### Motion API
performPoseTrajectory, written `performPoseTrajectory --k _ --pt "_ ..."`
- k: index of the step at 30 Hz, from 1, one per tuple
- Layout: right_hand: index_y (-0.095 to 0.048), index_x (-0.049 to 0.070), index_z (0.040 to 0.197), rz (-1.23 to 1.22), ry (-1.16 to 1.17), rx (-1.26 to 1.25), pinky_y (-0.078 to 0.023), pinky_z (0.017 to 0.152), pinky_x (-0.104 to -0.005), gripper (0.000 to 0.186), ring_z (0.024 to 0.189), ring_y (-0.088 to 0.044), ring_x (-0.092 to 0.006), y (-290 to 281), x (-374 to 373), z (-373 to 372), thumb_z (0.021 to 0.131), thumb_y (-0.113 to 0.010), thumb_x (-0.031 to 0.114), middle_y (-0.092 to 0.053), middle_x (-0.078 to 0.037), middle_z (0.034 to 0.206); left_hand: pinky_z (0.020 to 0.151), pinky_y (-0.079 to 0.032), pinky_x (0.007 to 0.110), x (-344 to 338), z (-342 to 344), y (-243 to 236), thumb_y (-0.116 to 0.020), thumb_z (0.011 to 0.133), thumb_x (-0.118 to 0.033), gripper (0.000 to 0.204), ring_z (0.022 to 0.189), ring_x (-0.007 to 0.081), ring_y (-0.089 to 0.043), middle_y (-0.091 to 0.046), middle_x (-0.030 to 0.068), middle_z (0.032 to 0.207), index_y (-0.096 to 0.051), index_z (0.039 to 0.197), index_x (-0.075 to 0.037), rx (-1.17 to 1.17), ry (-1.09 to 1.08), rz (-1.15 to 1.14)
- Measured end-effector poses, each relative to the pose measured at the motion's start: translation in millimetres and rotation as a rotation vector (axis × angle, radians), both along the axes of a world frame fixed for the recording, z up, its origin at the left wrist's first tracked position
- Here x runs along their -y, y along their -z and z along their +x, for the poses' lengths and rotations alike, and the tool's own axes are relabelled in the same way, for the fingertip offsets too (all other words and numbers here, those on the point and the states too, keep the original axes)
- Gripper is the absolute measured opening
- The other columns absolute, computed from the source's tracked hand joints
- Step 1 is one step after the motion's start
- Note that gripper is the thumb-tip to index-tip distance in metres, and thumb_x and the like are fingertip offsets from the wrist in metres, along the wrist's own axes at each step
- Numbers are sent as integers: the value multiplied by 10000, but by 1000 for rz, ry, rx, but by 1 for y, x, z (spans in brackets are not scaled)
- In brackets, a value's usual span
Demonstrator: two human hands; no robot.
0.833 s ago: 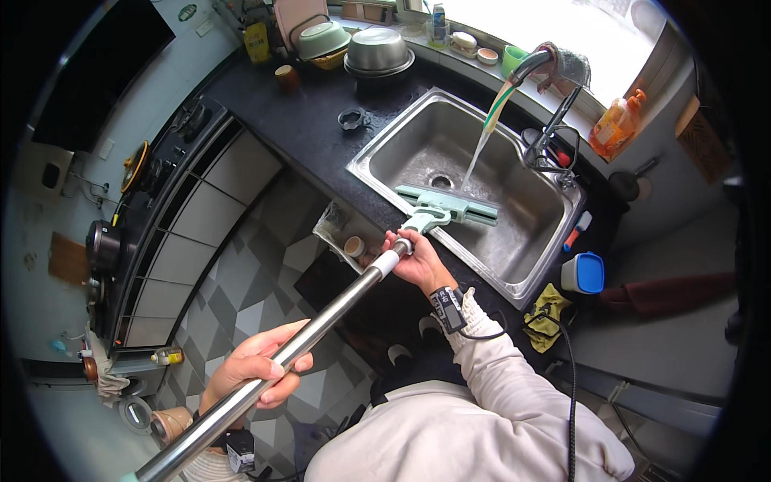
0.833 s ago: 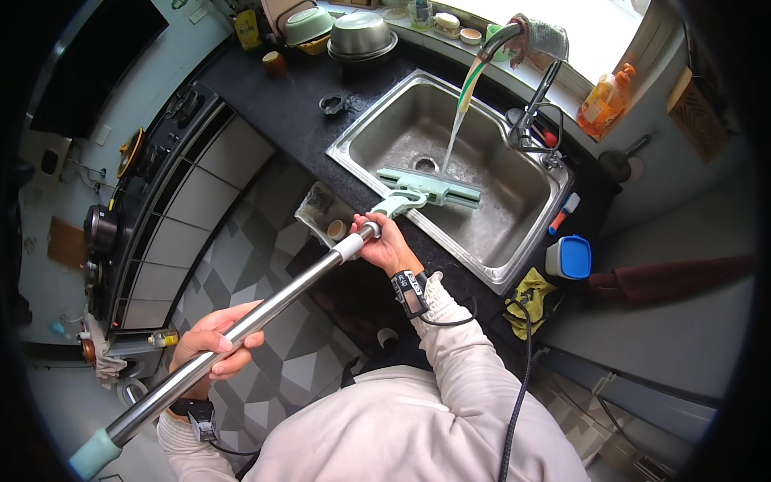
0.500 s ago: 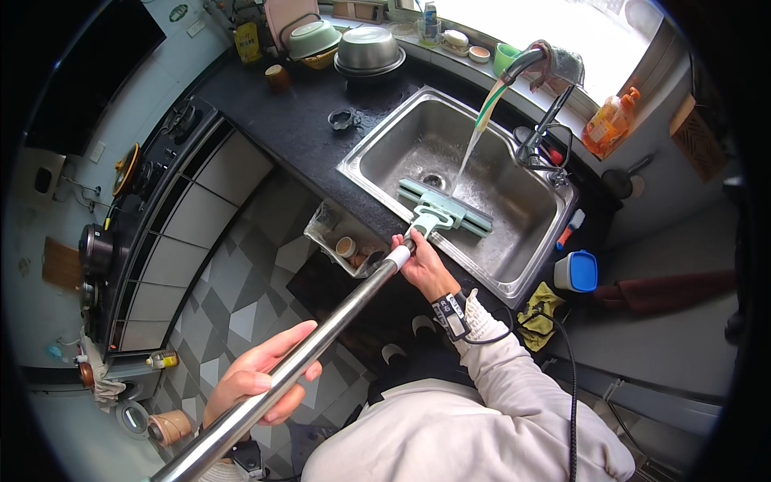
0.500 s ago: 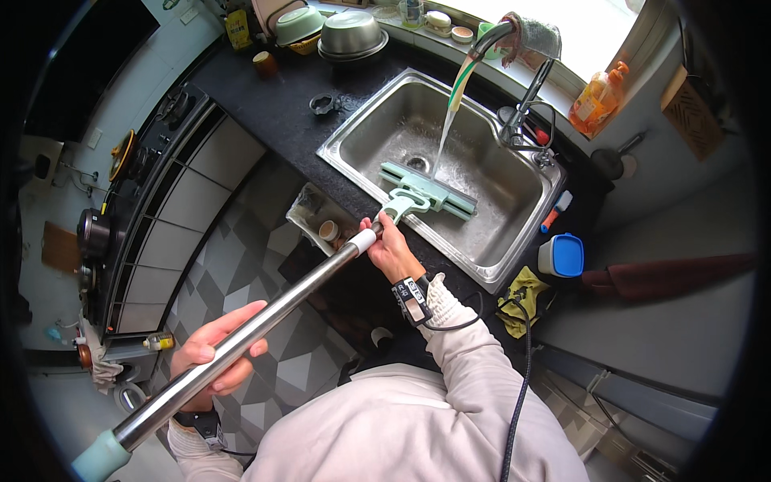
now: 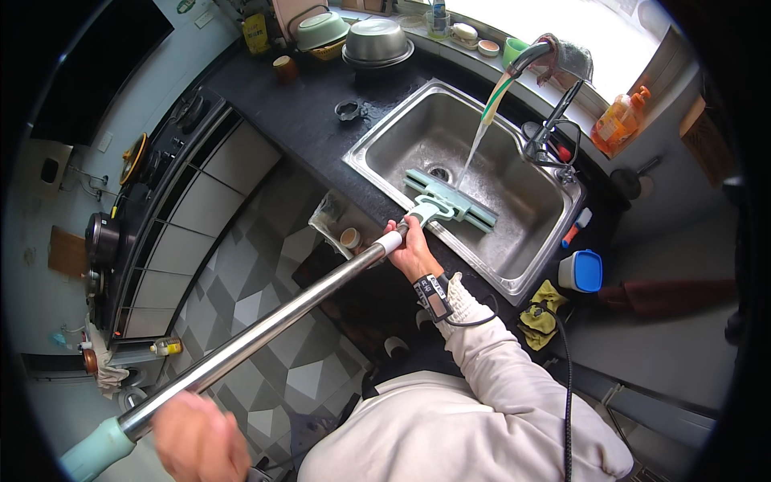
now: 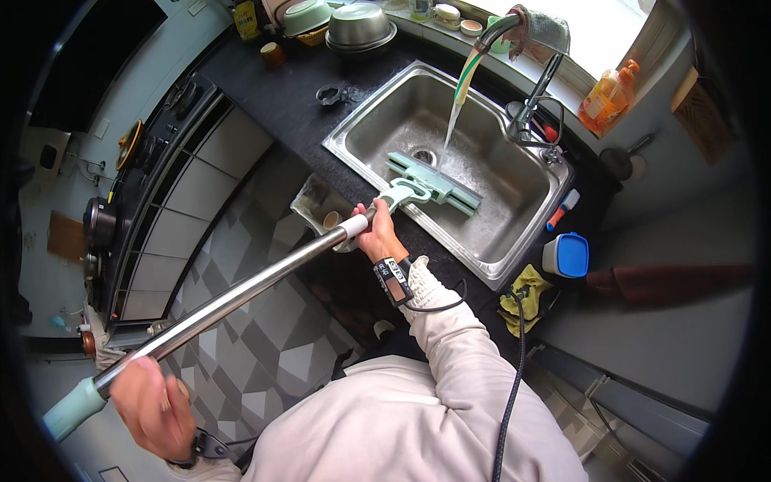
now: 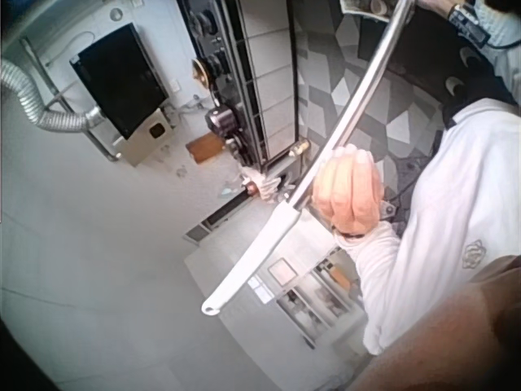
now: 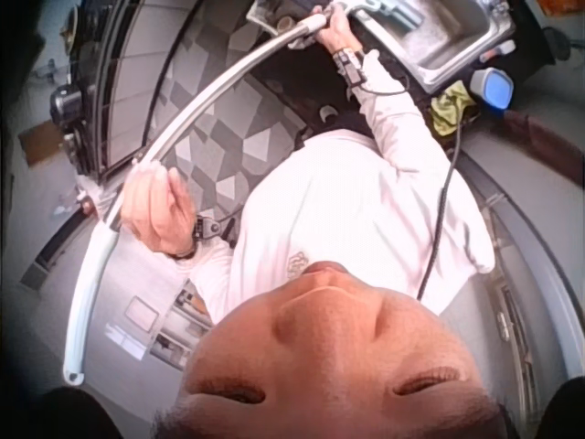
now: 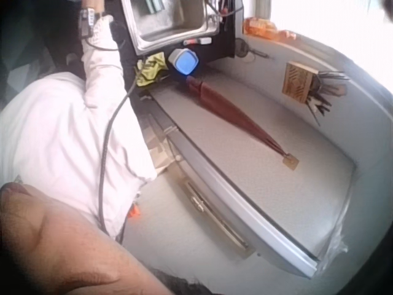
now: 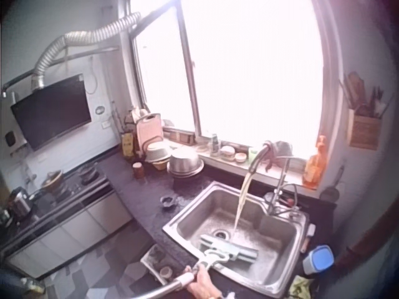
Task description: The person mops a geometric-patterned tiled floor in a kitchen using a flat mop. They repeatedly rinse the mop head under running tap water in the sink and wring it out before resuming mopping. The person also mops a small rug placed on the floor.
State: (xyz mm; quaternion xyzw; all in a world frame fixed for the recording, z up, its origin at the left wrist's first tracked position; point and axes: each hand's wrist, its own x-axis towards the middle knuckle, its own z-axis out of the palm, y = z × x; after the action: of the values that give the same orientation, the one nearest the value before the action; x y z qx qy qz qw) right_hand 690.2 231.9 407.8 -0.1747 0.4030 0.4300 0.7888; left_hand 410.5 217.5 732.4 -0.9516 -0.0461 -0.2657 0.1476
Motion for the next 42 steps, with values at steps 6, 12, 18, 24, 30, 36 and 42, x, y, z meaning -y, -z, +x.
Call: performPoseTrajectory --k 6,12,18,24,30,36,42 --pt "-379 7 884 140 -121 -135 -474 528 -310 207 575 -487 -192 16 10 19 834 -525 145 -482 -109 726 525 -388 326 -14 9 -6 -584 765 -256 244 622 214 -494 -456 55 665 -465 712 -50 -671 -658 187" --pt "-384 -6 817 255 -146 -239 -433 485 -293 193 540 -449 -186 10 35 5 853 -500 144 -443 -93 640 490 -336 332 8 -12 -14 -600 718 -137 252 535 237 -433 -368 72 576 -387 605 -60 -511 -609 372" --pt "-393 -8 836 174 -119 -267 -441 497 -293 191 571 -460 -181 -13 58 -7 858 -511 141 -443 -92 667 492 -318 355 0 -17 -26 -621 711 -147 274 531 256 -423 -362 83 566 -393 600 -45 -497 -611 298" --pt "-394 -5 830 161 -161 -273 -441 523 -308 148 574 -449 -185 -24 68 -11 852 -497 99 -434 -96 681 497 -312 380 2 -24 -29 -620 686 -91 247 545 289 -433 -382 106 569 -395 600 -37 -504 -662 196" --pt "-318 0 932 76 -237 -203 -428 603 -338 150 649 -426 -195 -50 68 -18 837 -432 20 -392 -114 788 516 -307 419 -12 -45 -38 -592 583 -29 202 607 356 -448 -446 142 597 -392 611 -30 -574 -752 -24" --pt "-264 -14 931 53 -265 27 -427 716 -385 201 724 -440 -216 -62 64 -16 811 -414 -75 -345 -139 912 465 -362 392 -32 -64 -23 -648 498 -125 223 504 365 -468 -448 176 490 -464 503 1 -663 -867 -391" --pt "-403 -10 908 -216 -506 305 -423 639 -352 111 670 -446 -167 -44 58 -29 817 -445 -57 -435 -81 801 458 -398 362 -25 -91 24 -610 569 -112 137 489 350 -502 -478 179 501 -532 552 0 -642 -794 -615"
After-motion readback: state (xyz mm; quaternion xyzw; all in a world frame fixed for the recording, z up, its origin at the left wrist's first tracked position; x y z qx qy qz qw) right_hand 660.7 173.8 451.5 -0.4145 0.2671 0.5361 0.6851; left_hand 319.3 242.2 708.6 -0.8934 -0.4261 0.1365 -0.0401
